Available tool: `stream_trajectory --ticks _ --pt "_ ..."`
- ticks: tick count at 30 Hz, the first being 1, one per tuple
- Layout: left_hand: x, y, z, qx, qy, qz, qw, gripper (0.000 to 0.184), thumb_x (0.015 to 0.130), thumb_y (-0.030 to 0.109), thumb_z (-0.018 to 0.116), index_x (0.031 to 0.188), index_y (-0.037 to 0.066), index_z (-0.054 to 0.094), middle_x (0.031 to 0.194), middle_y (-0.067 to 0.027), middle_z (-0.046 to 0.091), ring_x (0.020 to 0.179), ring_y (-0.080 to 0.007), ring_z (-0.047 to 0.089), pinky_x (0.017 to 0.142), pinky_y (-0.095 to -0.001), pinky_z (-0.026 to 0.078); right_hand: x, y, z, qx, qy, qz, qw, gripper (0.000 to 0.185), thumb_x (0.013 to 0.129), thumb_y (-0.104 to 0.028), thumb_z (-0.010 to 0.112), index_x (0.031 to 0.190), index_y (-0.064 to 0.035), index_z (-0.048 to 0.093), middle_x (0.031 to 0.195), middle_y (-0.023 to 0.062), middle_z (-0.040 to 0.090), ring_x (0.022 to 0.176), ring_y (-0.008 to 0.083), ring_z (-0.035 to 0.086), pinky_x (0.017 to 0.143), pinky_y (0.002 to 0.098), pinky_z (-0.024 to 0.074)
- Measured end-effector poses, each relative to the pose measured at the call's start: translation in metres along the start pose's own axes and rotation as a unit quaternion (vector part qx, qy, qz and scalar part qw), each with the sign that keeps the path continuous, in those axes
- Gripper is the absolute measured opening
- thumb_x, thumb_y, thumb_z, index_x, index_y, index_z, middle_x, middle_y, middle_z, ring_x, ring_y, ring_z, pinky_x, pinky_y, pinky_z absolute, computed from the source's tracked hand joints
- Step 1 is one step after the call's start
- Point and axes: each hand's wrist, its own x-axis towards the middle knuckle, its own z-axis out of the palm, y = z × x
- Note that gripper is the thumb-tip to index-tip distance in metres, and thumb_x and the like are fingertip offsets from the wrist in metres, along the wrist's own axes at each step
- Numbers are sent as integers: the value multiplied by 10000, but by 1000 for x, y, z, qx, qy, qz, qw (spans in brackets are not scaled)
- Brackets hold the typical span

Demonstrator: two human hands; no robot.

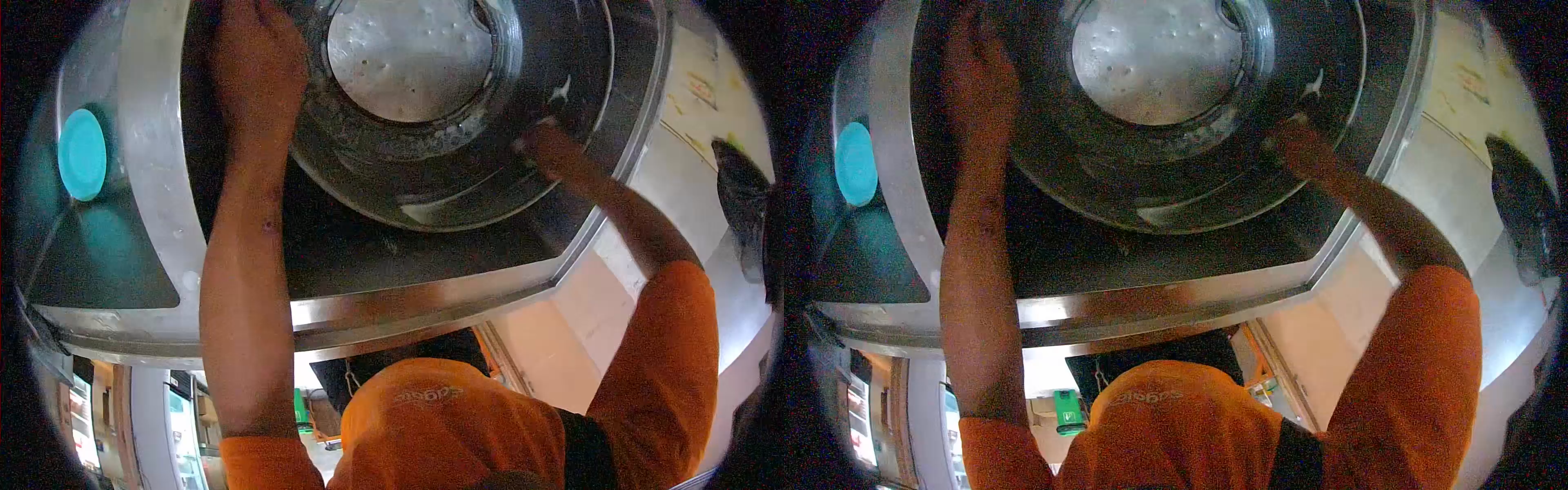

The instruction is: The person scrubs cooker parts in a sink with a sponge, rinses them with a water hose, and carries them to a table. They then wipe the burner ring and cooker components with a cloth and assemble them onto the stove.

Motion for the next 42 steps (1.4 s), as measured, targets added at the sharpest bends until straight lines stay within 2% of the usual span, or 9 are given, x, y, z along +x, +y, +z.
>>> stream_trajectory --ticks 9,13,17,22,27,33,36,39,42 --pt "-2 0 -7 26 -13 26 999 314 999 147 393 1236 -2 536 1191 -202 593 1117 -366 567 959 -417 429 127 -77 38 355 132 -125 917 437 898 -81 552 1328 -42 485 1334 177 524 1201 314 529 1043 427 407" --pt "0 8 -11 27 -28 -55 998 304 995 134 415 1231 -10 540 1164 -209 605 1092 -356 578 942 -412 438 80 28 21 -293 13 -74 953 496 878 -63 567 1363 -48 462 1375 177 497 1262 333 488 1082 425 389" --pt "-3 1 -10 -33 -42 2 999 408 1025 301 382 1255 -2 530 1212 -200 579 1152 -340 537 992 -425 395 92 -1 22 80 -11 -35 996 495 862 -145 637 1328 -51 501 1324 180 537 1226 327 516 1061 436 393" --pt "-1 -18 -10 59 -2 91 994 364 978 253 478 1231 7 567 1188 -201 606 1100 -350 586 962 -409 435 134 -102 36 442 88 -143 881 499 875 -155 619 1339 -38 477 1357 187 504 1251 315 490 1071 413 366" --pt "-1 -22 -10 40 -7 66 997 374 992 271 467 1240 7 564 1185 -163 617 1096 -289 578 984 -384 417 66 0 9 168 -259 -49 950 397 891 -94 585 1277 -36 515 1264 156 571 1192 275 537 1040 385 415" --pt "-5 -28 -10 -93 -18 10 995 567 1015 459 324 1268 2 543 1254 -154 581 1152 -262 531 1043 -377 358 178 -174 9 431 374 -234 787 330 831 -10 599 1160 -10 576 1138 152 630 1101 238 585 963 364 447" --pt "-2 -23 -13 -196 -28 -29 980 707 996 569 221 1301 1 512 1300 -162 550 1207 -285 498 1073 -392 324 204 -196 -54 443 484 -296 694 262 835 -7 555 1096 3 578 1084 164 638 1032 248 606 898 348 463" --pt "3 -26 -12 -295 -54 -98 949 815 965 643 128 1332 7 482 1318 -167 537 1251 -310 470 1087 -411 308 138 -125 3 264 126 -465 836 222 858 -48 575 1077 -18 585 1023 165 632 1013 253 618 872 364 474" --pt "-3 -25 -13 -300 -42 -97 948 780 980 615 146 1326 6 487 1305 -154 545 1220 -290 493 1074 -396 326 62 -83 15 272 -30 -273 922 218 886 -113 606 1088 -31 592 1042 132 624 997 236 617 892 380 474"
